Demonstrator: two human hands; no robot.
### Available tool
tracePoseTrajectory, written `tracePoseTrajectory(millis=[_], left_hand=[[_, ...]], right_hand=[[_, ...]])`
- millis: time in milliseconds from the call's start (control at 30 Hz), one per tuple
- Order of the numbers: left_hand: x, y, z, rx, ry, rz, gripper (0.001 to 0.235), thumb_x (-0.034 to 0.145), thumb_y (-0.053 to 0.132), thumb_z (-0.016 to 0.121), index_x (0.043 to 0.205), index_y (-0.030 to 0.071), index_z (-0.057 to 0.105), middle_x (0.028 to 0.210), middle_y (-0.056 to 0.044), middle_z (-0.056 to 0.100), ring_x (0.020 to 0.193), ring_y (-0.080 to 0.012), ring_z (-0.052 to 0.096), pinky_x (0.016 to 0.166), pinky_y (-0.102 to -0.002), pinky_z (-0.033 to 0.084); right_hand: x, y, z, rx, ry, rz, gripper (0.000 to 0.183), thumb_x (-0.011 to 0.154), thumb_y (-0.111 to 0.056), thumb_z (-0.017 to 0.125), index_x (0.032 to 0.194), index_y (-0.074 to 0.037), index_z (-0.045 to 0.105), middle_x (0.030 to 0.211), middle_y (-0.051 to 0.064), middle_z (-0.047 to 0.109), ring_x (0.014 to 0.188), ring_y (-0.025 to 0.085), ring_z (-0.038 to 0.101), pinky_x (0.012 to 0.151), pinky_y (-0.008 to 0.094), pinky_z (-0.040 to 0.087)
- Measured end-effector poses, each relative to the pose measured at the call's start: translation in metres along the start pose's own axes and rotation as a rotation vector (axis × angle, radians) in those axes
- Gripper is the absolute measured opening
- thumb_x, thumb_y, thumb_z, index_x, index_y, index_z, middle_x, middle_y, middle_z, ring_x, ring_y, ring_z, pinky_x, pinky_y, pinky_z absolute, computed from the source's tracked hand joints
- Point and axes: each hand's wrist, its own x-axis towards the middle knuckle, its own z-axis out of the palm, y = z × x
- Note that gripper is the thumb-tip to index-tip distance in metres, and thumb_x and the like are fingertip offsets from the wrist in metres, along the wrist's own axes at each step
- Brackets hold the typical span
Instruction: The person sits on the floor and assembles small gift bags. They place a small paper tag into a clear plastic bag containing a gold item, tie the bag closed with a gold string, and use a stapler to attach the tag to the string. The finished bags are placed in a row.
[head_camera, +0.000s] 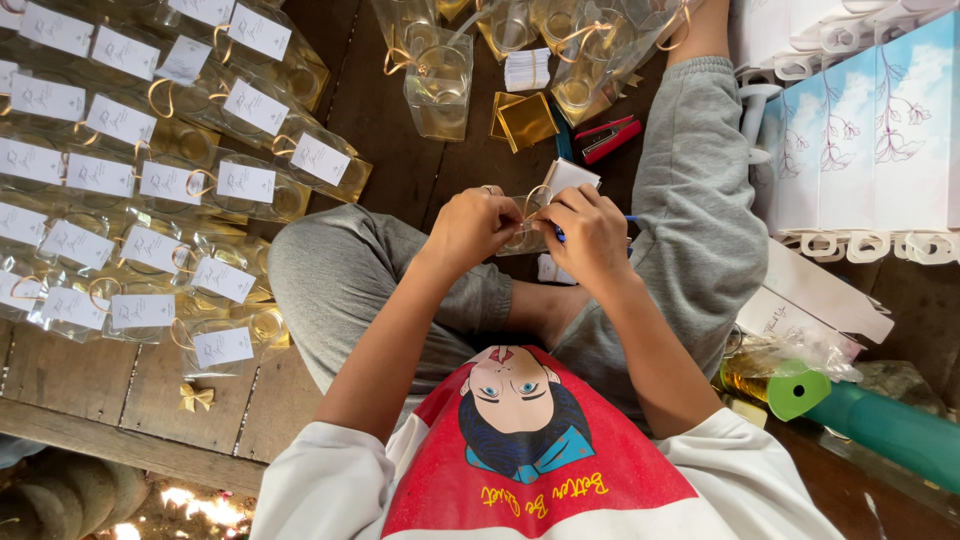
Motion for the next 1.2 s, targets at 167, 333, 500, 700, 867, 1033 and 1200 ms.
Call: tracePoseTrajectory(millis=[167,333,500,700,867,1033,1200], left_hand=[[-0.002,0.010,-0.007,0.052,-0.025,-0.034,0.014,0.084,0.031,0.074,0.094,0.023,0.077,0.088,-0.001,0.070,0.081,-0.0302,0.072,0.065,-0.046,0.061],[-0.001,0.004,0.001,0.104,-0.012,-0.001,0.011,0.085,0.029,0.073,0.093,0.022,0.075,0.088,0.000,0.068,0.082,-0.0275,0.071,0.065,-0.044,0.061],[-0.002,0.001,0.006,0.113,0.004,0.016,0.011,0.087,0.031,0.071,0.092,0.021,0.072,0.088,-0.001,0.067,0.083,-0.0284,0.070,0.066,-0.044,0.061],[-0.002,-0.001,0.006,0.071,0.005,0.019,0.012,0.088,0.033,0.070,0.092,0.021,0.071,0.087,-0.002,0.065,0.085,-0.0297,0.070,0.067,-0.046,0.060],[-0.004,-0.003,0.009,0.057,0.022,0.015,0.012,0.088,0.033,0.071,0.092,0.021,0.071,0.088,-0.001,0.066,0.084,-0.0295,0.070,0.066,-0.046,0.060],[-0.005,-0.008,0.011,0.060,0.046,0.057,0.012,0.087,0.032,0.073,0.092,0.021,0.071,0.088,0.000,0.066,0.083,-0.0283,0.070,0.066,-0.044,0.060],[-0.008,-0.007,0.015,0.126,0.160,0.185,0.008,0.086,0.027,0.073,0.088,0.021,0.068,0.082,-0.001,0.063,0.073,-0.0290,0.069,0.062,-0.042,0.057]], right_hand=[[0.001,0.000,0.000,-0.024,0.012,-0.001,0.012,0.078,-0.012,0.082,0.082,-0.017,0.072,0.083,-0.003,0.062,0.084,0.019,0.060,0.067,0.032,0.050],[-0.002,-0.002,0.002,-0.036,0.020,0.004,0.012,0.078,-0.011,0.081,0.082,-0.017,0.071,0.083,-0.003,0.061,0.082,0.018,0.060,0.066,0.032,0.050],[-0.011,-0.010,-0.023,0.027,-0.209,0.280,0.044,0.086,-0.038,0.081,0.120,-0.014,0.063,0.087,0.006,0.058,0.083,0.029,0.067,0.066,0.043,0.057],[-0.045,0.009,-0.051,0.142,-0.490,0.398,0.053,0.083,-0.009,0.081,0.125,-0.005,0.048,0.095,0.019,0.054,0.081,0.044,0.069,0.057,0.046,0.057],[-0.076,0.010,-0.043,-0.225,-0.273,0.267,0.045,0.067,-0.044,0.087,0.089,-0.013,0.063,0.084,0.005,0.054,0.083,0.027,0.063,0.074,0.040,0.054],[-0.095,0.020,-0.033,-0.208,-0.105,0.312,0.062,0.064,-0.063,0.084,0.092,-0.012,0.060,0.083,0.008,0.054,0.083,0.031,0.063,0.076,0.043,0.054],[-0.082,0.030,-0.028,0.513,0.148,0.676,0.037,0.106,-0.041,0.051,0.085,-0.014,0.063,0.071,0.005,0.067,0.073,0.023,0.066,0.077,0.036,0.053]])
